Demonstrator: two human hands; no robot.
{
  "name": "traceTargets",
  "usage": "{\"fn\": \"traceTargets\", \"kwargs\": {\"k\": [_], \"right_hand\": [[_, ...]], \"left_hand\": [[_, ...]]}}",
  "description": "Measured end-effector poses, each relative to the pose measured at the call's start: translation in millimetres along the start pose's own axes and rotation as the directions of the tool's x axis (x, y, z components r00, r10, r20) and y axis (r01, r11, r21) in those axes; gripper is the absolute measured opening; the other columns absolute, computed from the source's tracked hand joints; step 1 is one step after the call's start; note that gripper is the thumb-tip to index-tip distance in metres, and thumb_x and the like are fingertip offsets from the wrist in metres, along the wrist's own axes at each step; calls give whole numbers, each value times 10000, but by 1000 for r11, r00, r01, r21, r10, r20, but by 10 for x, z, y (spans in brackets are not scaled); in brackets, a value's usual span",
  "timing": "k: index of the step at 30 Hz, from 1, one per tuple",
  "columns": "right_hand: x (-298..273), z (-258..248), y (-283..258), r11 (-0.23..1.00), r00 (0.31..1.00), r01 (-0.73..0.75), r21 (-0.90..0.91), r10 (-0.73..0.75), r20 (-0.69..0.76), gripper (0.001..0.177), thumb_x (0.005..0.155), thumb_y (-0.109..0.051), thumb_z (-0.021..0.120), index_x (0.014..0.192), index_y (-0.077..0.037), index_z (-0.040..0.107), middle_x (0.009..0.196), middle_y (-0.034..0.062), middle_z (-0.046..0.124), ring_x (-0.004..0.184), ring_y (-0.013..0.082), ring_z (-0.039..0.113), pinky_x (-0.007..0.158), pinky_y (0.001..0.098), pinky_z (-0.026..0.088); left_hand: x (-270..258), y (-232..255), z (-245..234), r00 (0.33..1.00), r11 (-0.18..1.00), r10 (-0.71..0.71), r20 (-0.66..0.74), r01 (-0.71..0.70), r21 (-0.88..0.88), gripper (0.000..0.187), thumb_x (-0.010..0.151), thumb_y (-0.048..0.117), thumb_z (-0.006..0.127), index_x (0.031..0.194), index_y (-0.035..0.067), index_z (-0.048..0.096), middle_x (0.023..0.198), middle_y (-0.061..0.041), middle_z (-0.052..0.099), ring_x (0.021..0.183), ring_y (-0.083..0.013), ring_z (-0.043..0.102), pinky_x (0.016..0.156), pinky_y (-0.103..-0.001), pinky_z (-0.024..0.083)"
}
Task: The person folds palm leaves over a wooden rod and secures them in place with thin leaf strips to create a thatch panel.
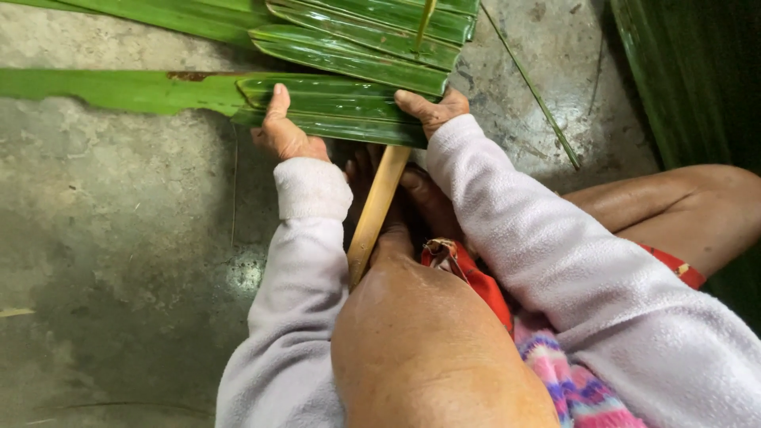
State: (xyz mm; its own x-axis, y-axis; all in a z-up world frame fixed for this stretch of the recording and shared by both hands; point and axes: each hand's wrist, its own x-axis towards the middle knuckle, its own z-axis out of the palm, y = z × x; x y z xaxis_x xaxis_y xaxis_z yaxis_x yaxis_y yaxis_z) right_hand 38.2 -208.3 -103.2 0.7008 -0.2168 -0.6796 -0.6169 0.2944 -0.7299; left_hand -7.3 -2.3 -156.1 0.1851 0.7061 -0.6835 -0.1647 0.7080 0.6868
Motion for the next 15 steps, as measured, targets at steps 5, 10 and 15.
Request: {"fn": "traceTargets", "kwargs": {"k": [5,10,15], "right_hand": [[294,-242,318,901,935,347,-260,-313,166,769,670,-411,920,1275,-48,614,1200,94,747,1086,229,731,924,359,626],[536,-298,406,899,933,355,-256,-325,155,1146,668,-546,929,1503,24,390,1479,167,557,1339,274,569,1117,389,489],[509,-267,306,900,920,384,-206,-355,163,857,684,-548,888,1307,-40,591,1238,82,719,1156,216,689,1024,372,577]], "left_hand": [[-308,249,541,998,990,27,-50,-20,141,1004,508,60,835,1407,-55,404,1433,-229,565,1324,-376,549,1156,-576,400],[-533,417,634,996,980,-82,-19,84,182,1286,515,101,805,1608,20,133,1665,-192,296,1497,-392,341,1195,-659,264],[-594,386,612,995,971,-88,37,77,226,1366,518,216,804,1623,63,14,1682,-202,241,1531,-398,270,1217,-652,217]]}}
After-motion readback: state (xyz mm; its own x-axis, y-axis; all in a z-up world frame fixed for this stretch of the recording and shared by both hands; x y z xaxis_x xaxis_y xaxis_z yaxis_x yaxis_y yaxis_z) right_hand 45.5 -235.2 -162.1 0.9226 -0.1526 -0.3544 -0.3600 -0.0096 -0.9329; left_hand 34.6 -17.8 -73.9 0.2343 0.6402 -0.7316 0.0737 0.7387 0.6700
